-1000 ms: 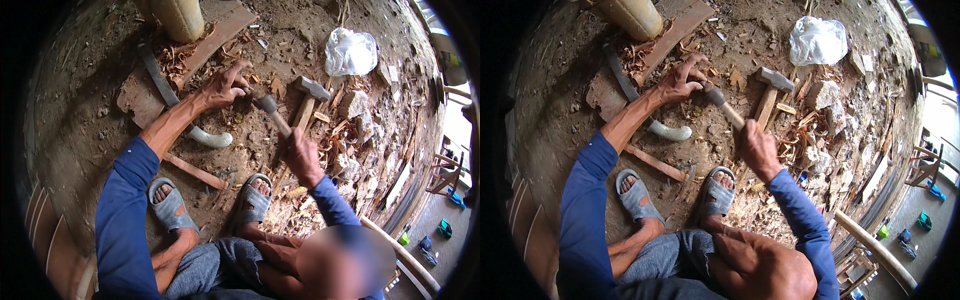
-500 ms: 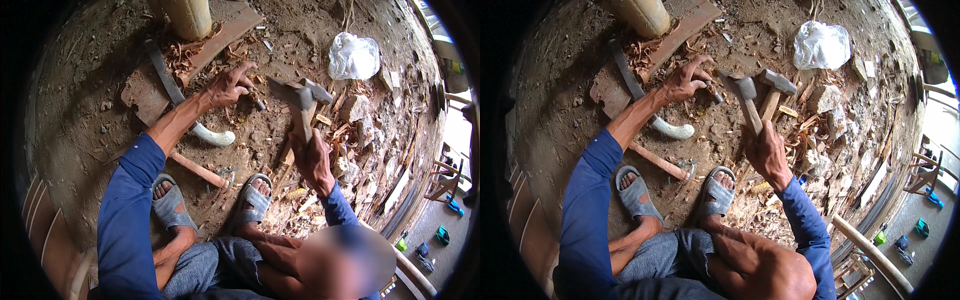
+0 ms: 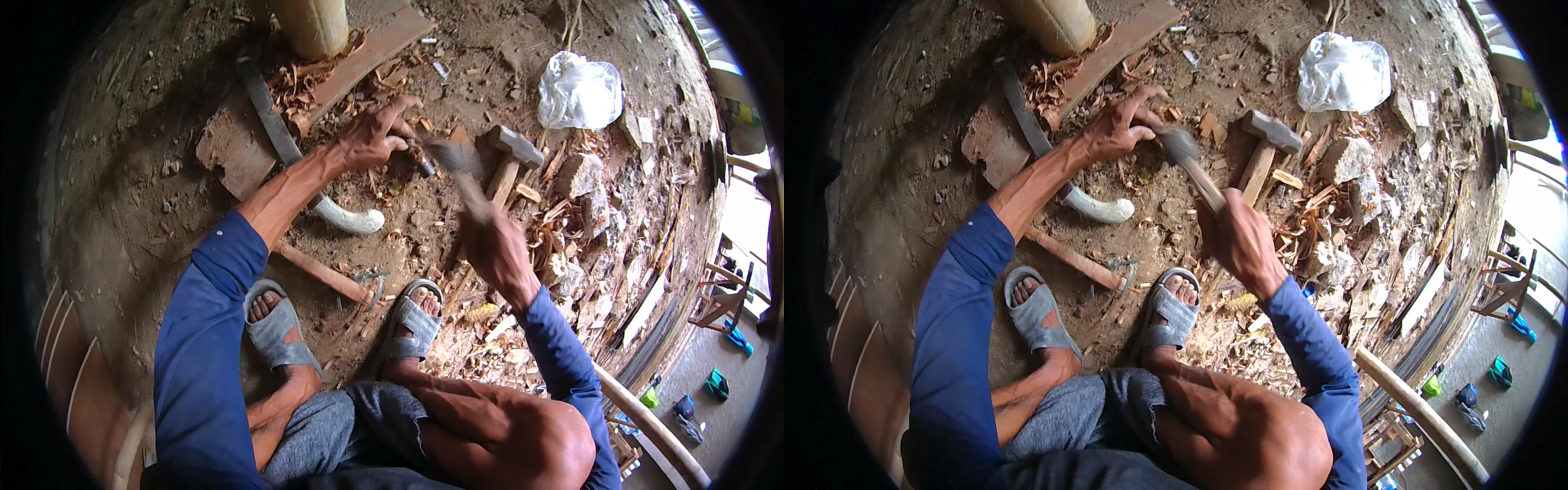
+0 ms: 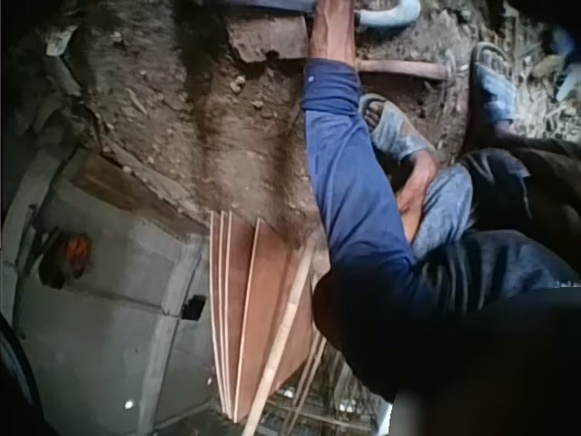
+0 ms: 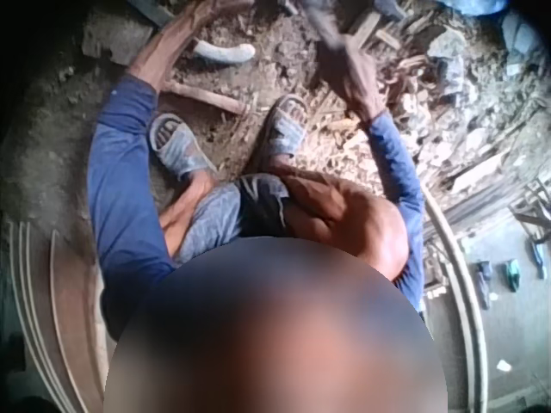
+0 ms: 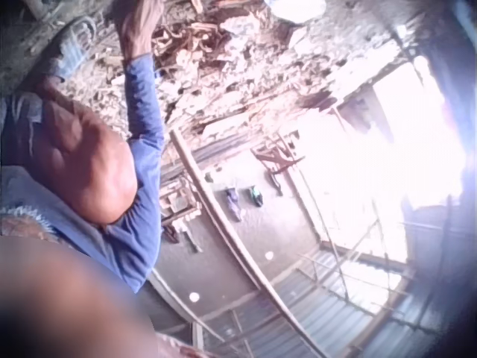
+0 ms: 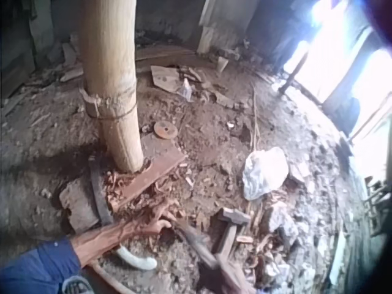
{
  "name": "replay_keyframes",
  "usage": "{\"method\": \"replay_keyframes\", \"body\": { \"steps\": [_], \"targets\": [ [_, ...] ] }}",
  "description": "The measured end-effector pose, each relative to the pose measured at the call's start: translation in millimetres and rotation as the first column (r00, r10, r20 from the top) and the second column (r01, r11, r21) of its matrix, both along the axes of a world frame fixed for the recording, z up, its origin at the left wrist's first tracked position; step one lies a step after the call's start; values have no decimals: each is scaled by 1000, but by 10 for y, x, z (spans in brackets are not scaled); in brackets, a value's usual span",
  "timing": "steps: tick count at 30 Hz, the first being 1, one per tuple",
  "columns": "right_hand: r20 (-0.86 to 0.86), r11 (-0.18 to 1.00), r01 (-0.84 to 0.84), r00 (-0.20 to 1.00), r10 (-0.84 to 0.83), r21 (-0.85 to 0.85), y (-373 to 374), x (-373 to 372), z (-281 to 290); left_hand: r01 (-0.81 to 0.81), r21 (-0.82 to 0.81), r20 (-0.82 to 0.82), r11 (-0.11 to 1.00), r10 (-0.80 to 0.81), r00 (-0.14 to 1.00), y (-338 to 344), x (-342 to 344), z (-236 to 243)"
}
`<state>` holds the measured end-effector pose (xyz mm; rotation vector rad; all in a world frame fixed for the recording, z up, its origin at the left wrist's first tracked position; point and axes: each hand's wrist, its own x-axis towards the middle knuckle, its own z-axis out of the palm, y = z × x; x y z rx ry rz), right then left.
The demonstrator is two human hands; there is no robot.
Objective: The person sits on the ground and carves a small wooden piece using a chisel and hammer. They repeatedly strike the chisel to shape the wood, occasionally adjusting its position.
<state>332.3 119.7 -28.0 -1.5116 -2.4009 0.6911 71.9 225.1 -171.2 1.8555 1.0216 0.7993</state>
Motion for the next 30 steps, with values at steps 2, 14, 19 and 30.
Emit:
{"method": "replay_keyframes", "body": {
  "steps": [2,14,19,30],
  "targets": [
    [61,999,24,998,-22,-40,23,20,-124,49,-84,33,995,-46,998,11,9,13],
    [229,976,184,961,-153,-119,-32,271,-512,-57,63,63,996,53,997,15,90,-43],
    [-50,940,286,953,-299,-184,-115,414,-434,-67,147,14,987,66,998,-11,99,-88],
    [-111,928,323,931,-347,-186,-186,403,-443,-214,-162,-93,963,201,975,-385,395,300]
  ]
}}
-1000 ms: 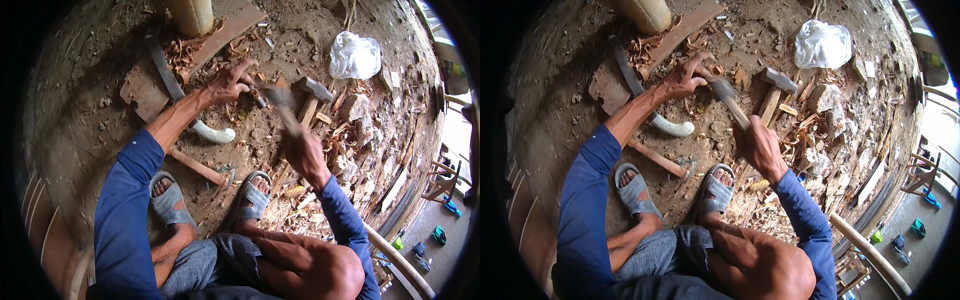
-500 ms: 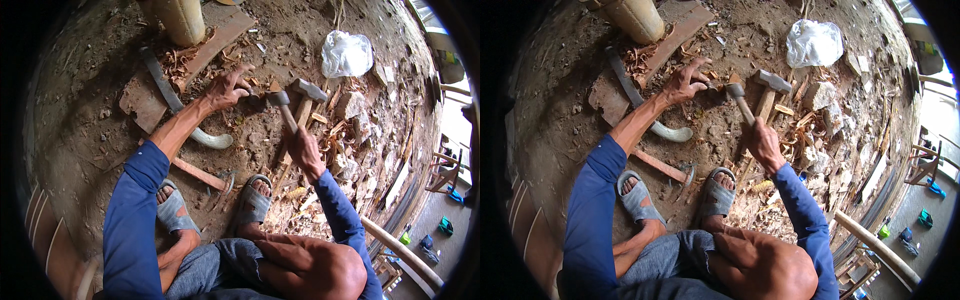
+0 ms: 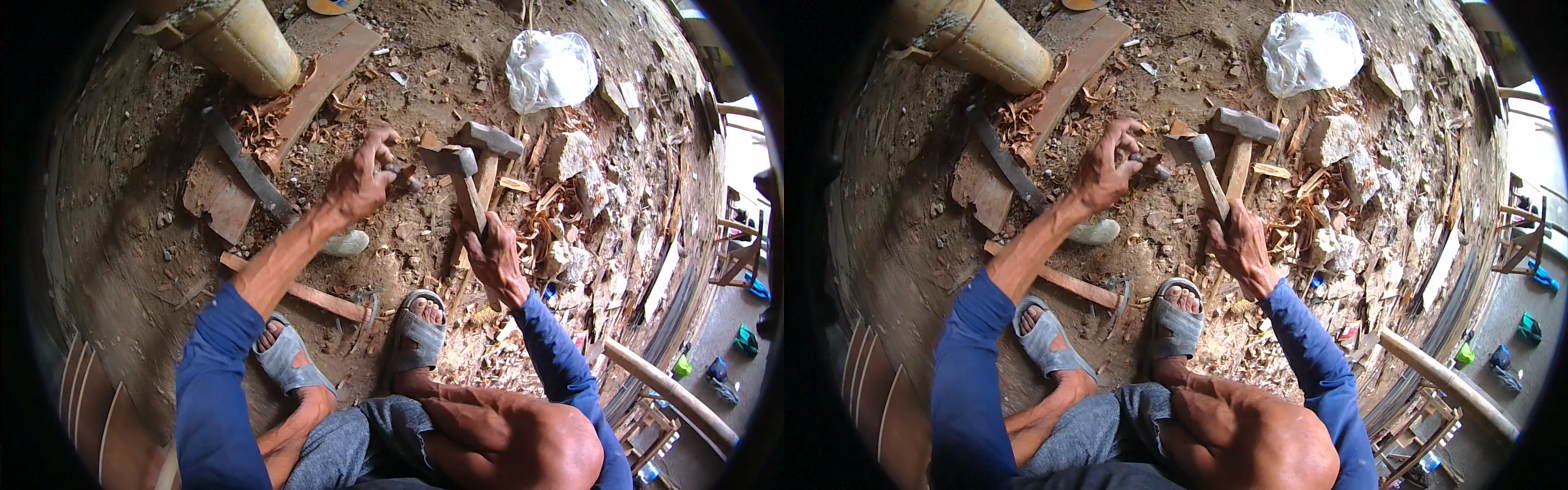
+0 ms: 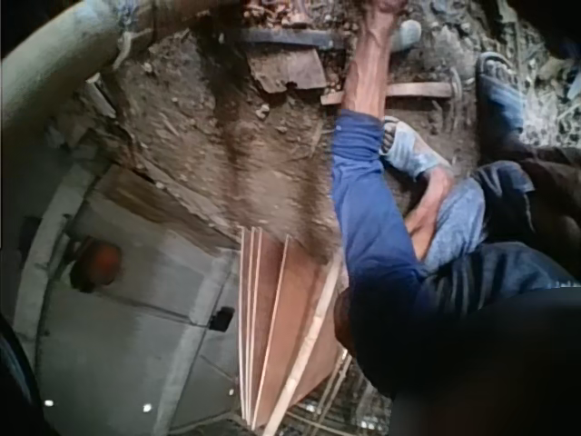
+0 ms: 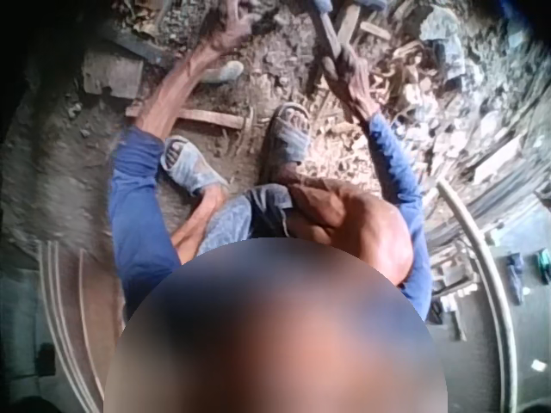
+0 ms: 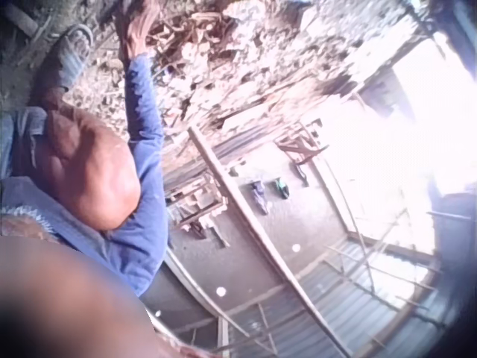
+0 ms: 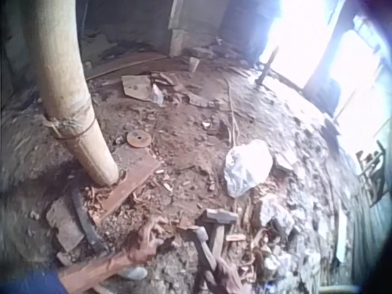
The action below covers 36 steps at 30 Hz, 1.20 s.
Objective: The person sits on the ground and carves a small wooden piece using a chisel and hammer. They repeatedly strike the chisel to shape the wood, occasionally adjusting its position.
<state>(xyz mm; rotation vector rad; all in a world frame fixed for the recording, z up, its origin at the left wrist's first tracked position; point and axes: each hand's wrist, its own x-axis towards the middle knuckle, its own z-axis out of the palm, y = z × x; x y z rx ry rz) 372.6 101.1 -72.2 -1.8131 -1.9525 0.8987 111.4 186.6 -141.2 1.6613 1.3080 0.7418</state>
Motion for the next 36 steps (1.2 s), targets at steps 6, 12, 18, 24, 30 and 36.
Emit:
{"method": "replay_keyframes", "body": {
  "steps": [6,12,18,24,30,36],
  "targets": [
    [-141,983,176,973,-181,-47,-123,-124,272,-249,-114,279,962,271,921,-373,232,-39],
    [-522,994,111,846,-108,-26,-46,38,523,-195,167,190,966,163,968,-436,345,111],
    [-146,983,98,982,-121,-156,-192,54,75,-106,292,141,951,67,988,-276,332,148],
    [101,994,65,992,-73,85,-258,-42,105,-61,312,35,948,52,998,-373,139,68],
    [-47,960,83,996,-73,266,-264,-354,90,-135,243,106,960,112,988,-457,130,4],
    [134,996,-85,987,87,-19,-128,-425,89,-178,256,148,950,144,979,-504,167,-51]
  ]
}}
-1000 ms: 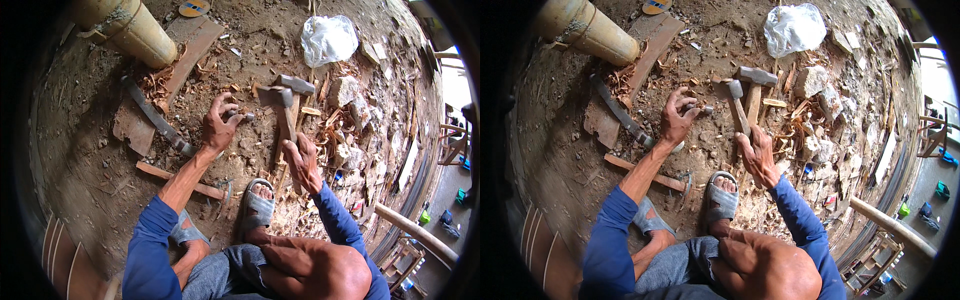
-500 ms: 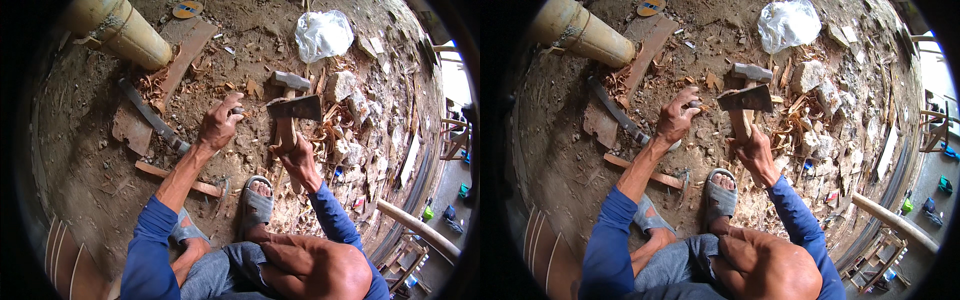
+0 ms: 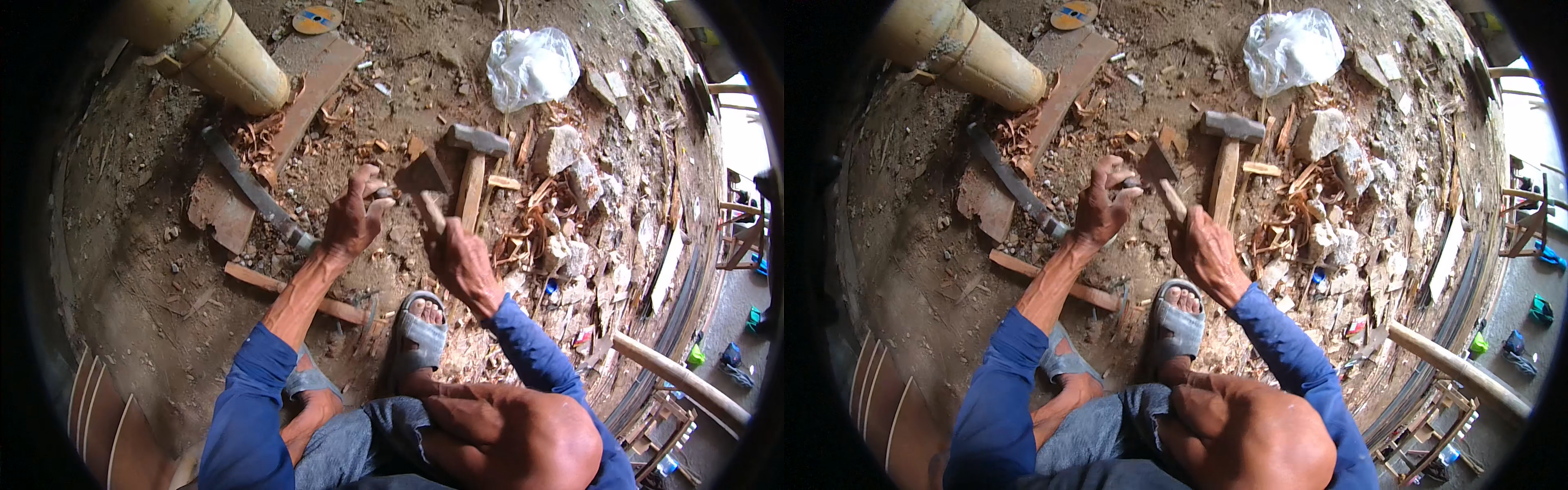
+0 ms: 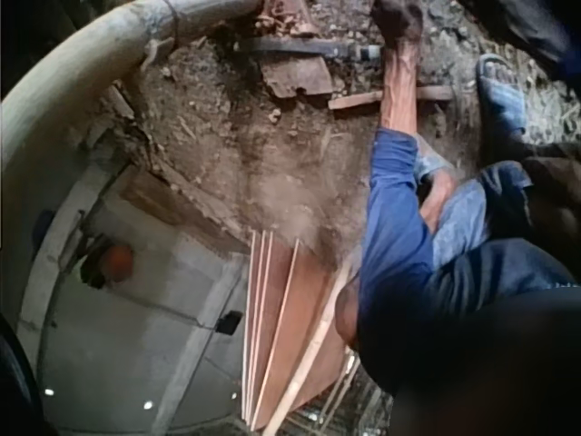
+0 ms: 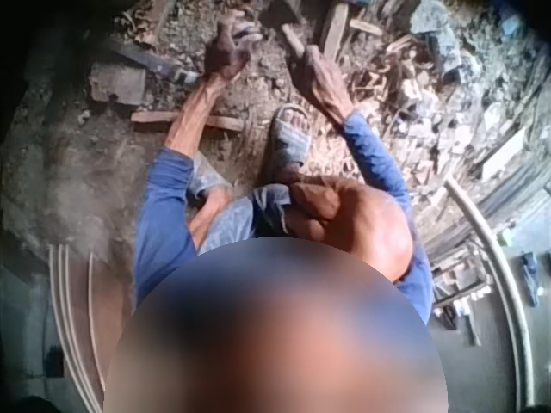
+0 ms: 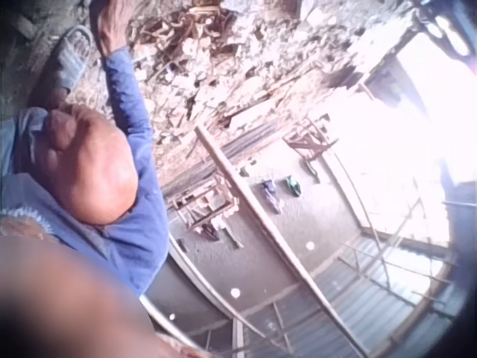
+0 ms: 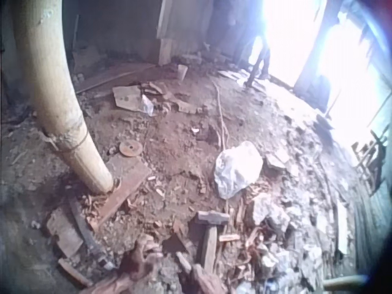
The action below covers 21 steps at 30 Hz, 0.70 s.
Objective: The person sits on the ground and carves a small wooden piece using a chisel and hammer. They repeatedly strike the chisel to shape the wood, occasionally adjusting its position.
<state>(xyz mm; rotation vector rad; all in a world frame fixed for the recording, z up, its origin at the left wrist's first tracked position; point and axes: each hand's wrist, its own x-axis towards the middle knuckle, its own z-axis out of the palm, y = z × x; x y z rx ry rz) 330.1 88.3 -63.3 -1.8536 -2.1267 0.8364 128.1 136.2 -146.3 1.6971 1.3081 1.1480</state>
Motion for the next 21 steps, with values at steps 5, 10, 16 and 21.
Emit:
{"method": "replay_keyframes", "body": {
  "steps": [5,10,16,21],
  "targets": [
    [-284,842,261,949,-136,471,-70,18,170,24,-27,-58,999,-26,998,-10,36,-4],
    [108,999,26,994,-22,-45,44,93,50,26,-141,-128,990,-45,991,-20,19,-20],
    [-234,865,273,954,-188,420,-100,245,76,8,-19,-53,1000,-9,999,-38,76,-31],
    [304,983,5,951,51,-181,-43,51,-121,23,0,-118,1000,-23,993,-50,44,6]
  ]
}}
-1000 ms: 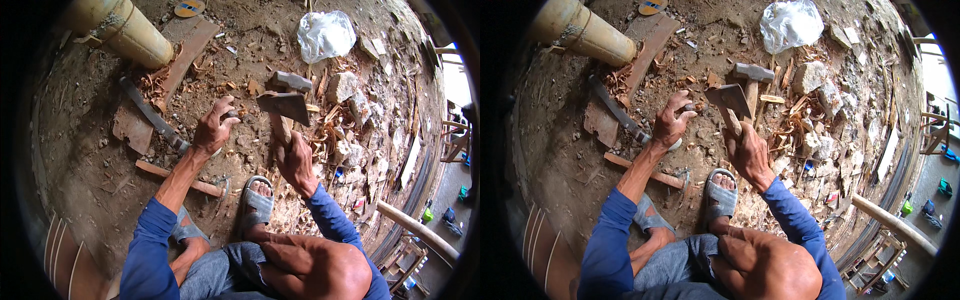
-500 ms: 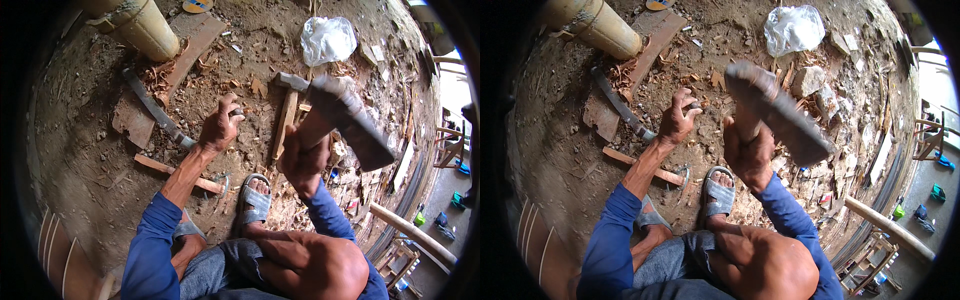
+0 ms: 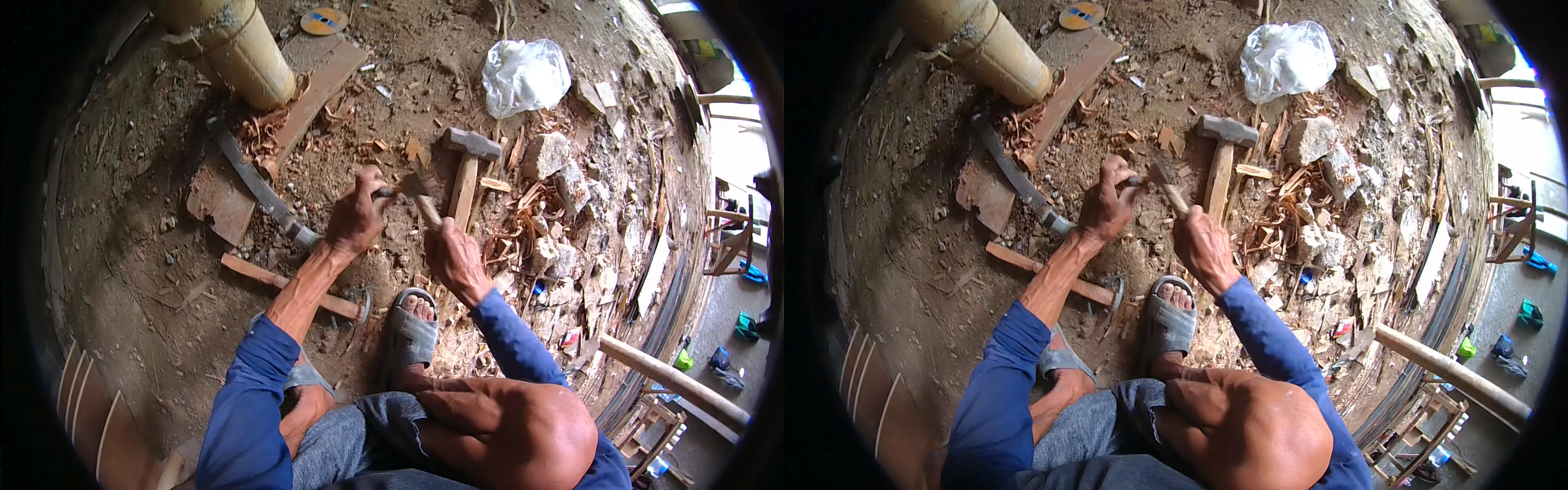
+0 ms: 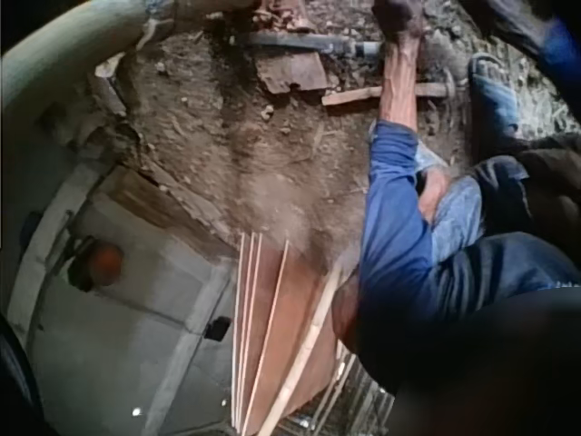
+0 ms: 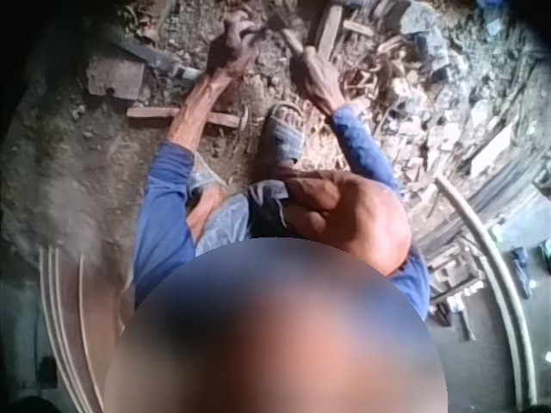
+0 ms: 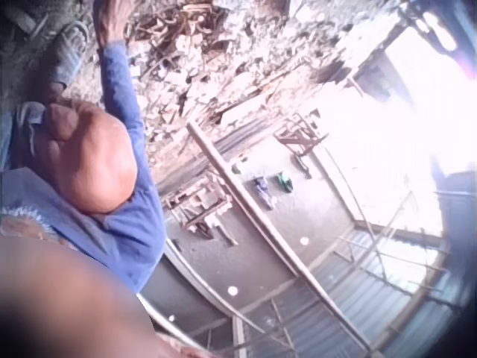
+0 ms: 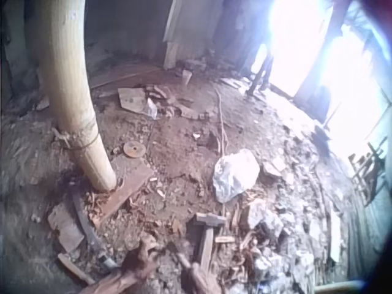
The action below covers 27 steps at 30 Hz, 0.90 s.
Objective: The person sits on the ground and carves a small wooden piece using a chisel and hammer. They repeatedly strike the chisel to shape the wood, occasionally adjusting its position.
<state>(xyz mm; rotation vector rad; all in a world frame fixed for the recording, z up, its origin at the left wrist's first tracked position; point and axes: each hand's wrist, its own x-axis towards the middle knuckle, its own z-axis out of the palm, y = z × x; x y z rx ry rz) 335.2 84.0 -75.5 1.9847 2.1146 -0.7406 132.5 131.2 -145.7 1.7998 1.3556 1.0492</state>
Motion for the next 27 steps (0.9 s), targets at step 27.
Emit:
{"method": "replay_keyframes", "body": {
  "steps": [27],
  "targets": [
    [-184,919,8,980,70,393,127,-12,168,-40,-16,-102,999,38,994,-75,-6,-76]
  ]
}}
